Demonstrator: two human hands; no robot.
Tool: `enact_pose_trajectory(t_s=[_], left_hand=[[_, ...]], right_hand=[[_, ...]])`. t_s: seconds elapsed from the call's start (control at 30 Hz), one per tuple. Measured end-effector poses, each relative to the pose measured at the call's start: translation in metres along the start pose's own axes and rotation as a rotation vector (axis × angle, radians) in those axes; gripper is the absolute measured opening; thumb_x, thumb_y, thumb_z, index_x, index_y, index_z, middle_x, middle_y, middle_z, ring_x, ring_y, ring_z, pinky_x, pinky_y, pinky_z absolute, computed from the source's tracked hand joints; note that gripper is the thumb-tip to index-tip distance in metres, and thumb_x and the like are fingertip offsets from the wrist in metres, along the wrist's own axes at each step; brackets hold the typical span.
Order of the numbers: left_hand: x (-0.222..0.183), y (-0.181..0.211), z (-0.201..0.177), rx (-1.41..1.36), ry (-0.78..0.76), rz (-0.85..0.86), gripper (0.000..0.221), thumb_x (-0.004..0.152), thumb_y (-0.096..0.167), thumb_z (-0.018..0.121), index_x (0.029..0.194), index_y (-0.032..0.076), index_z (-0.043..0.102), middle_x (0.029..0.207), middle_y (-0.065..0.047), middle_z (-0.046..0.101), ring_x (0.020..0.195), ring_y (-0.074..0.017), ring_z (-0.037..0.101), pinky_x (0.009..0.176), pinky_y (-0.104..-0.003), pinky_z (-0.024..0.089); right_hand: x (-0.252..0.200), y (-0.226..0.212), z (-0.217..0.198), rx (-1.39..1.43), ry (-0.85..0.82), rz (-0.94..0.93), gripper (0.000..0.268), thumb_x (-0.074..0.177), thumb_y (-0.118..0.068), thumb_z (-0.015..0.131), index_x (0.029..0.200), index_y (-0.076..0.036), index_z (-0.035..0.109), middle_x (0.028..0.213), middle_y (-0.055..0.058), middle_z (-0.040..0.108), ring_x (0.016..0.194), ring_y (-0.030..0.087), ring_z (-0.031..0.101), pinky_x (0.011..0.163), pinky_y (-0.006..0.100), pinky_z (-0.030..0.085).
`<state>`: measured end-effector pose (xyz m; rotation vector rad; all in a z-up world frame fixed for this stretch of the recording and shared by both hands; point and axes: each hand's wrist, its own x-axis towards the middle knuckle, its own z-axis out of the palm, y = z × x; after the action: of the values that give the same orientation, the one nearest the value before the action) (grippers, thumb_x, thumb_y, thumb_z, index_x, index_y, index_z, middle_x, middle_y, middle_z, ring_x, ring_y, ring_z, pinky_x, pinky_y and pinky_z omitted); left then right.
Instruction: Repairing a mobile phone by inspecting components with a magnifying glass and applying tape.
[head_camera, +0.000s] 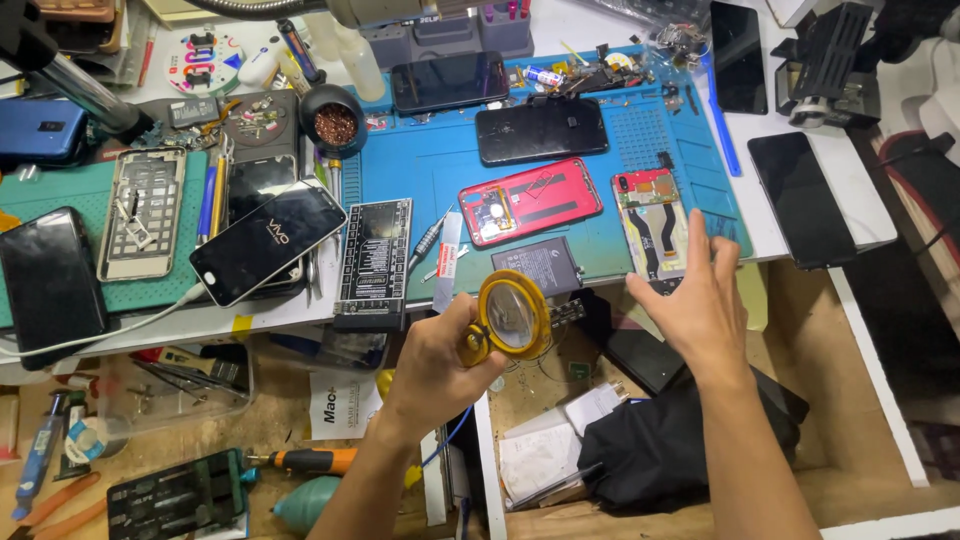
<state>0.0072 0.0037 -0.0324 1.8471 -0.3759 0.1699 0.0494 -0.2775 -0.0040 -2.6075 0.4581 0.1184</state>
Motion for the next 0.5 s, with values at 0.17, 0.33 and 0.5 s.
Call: enact_pose_trajectory(t_s=[0.17,0.33,0.5], left_hand=[[-0.001,0.007,0.000,-0.031,-0.005,0.023,0.020,0.072,0.000,0.078,0.085,0.006,0.064,0.053,-0.011,0.062,0.043,-0.0184,0.056,0.041,-0.027,0.045],[-0.001,0.005,-0.002,-0.015,-0.012,0.038,0.021,0.071,0.001,0.079,0.084,0.006,0.062,0.053,-0.012,0.061,0.043,-0.0202,0.055,0.041,-0.029,0.044],[0.000,0.005,-0.003,0.026,-0.009,0.053,0.022,0.071,0.004,0.078,0.081,0.008,0.059,0.051,-0.011,0.058,0.043,-0.0212,0.055,0.041,-0.030,0.044]], right_hand=[[0.006,0.007,0.003,-0.009,-0.003,0.024,0.110,0.077,-0.044,0.078,0.168,-0.020,0.019,0.147,0.019,0.035,0.127,0.052,0.054,0.093,0.070,0.049],[-0.016,-0.014,-0.018,0.046,-0.028,0.052,0.113,0.077,-0.039,0.079,0.168,-0.017,0.016,0.146,0.024,0.034,0.126,0.057,0.053,0.095,0.072,0.047],[-0.015,-0.008,-0.020,0.148,-0.041,0.059,0.111,0.080,-0.039,0.081,0.167,-0.012,0.017,0.144,0.027,0.036,0.131,0.057,0.048,0.098,0.071,0.045]])
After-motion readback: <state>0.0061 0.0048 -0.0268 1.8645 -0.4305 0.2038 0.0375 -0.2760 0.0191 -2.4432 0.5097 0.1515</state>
